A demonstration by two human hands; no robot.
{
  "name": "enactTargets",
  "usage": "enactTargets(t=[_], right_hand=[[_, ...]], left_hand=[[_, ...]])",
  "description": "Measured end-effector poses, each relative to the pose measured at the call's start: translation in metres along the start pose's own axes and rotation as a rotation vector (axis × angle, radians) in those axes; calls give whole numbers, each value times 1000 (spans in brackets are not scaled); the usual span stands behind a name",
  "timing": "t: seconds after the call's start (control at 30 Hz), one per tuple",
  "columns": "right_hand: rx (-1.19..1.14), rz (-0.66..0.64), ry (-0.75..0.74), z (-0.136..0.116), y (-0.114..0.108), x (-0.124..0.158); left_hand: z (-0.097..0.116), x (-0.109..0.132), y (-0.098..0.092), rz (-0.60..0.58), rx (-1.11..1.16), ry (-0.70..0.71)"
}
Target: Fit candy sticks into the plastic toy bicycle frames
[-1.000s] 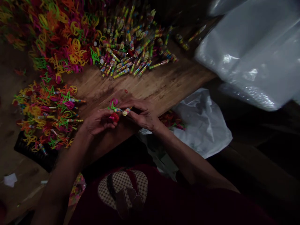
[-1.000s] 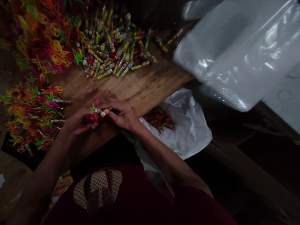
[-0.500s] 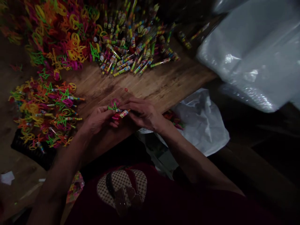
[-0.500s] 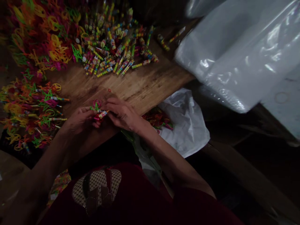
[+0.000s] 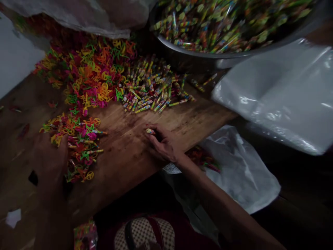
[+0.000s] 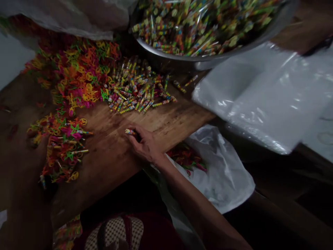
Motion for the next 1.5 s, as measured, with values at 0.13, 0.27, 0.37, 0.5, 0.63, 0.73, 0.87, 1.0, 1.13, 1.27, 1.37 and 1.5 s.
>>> enactTargets(t=[0.13, 0.27, 0.37, 0.5, 0.63, 0.73, 0.87, 1.0, 1.13, 1.27, 1.37, 1.5], right_hand=[[277, -98, -211, -23, 13, -30], [671, -96, -330, -35, 16, -64], [806, -114, -346, -37, 20, -77], [865, -100, -286, -31, 19, -79], [950, -176, -211, -18, 27, -79], [993, -201, -150, -9, 30, -85], [955, -171, -198, -10, 32, -88], [853, -101, -276, -17, 28, -76], [805, -176, -239, -12, 30, -61], [660, -191, -173, -9, 19, -53], [501, -118, -70, -1, 2, -48], [584, -196, -23, 3, 8, -38]], left_hand=[[34, -18, 30, 84, -121, 68], [68, -53, 94, -68, -141, 68], [91, -77, 115, -58, -119, 122], [96, -94, 134, -99, -199, 90], [91, -97, 138, -142, -215, 61], [88, -95, 127, -120, -125, 65], [80, -87, 106, -81, 93, 66], [70, -72, 96, -42, 319, 60], [60, -43, 116, -139, 655, -43], [62, -6, 137, -249, 696, -71], [66, 20, 159, -364, 673, -64], [75, 44, 175, -453, 477, 21]])
Point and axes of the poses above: each hand's wrist, its own x-axis away from the middle knuckle, its own y-axis out of the palm, z = x × y, the point moved 10 cm from there along -x, towards the middle knuckle, and after that the axes turned 7 degrees about x, right-handed, at the moved point
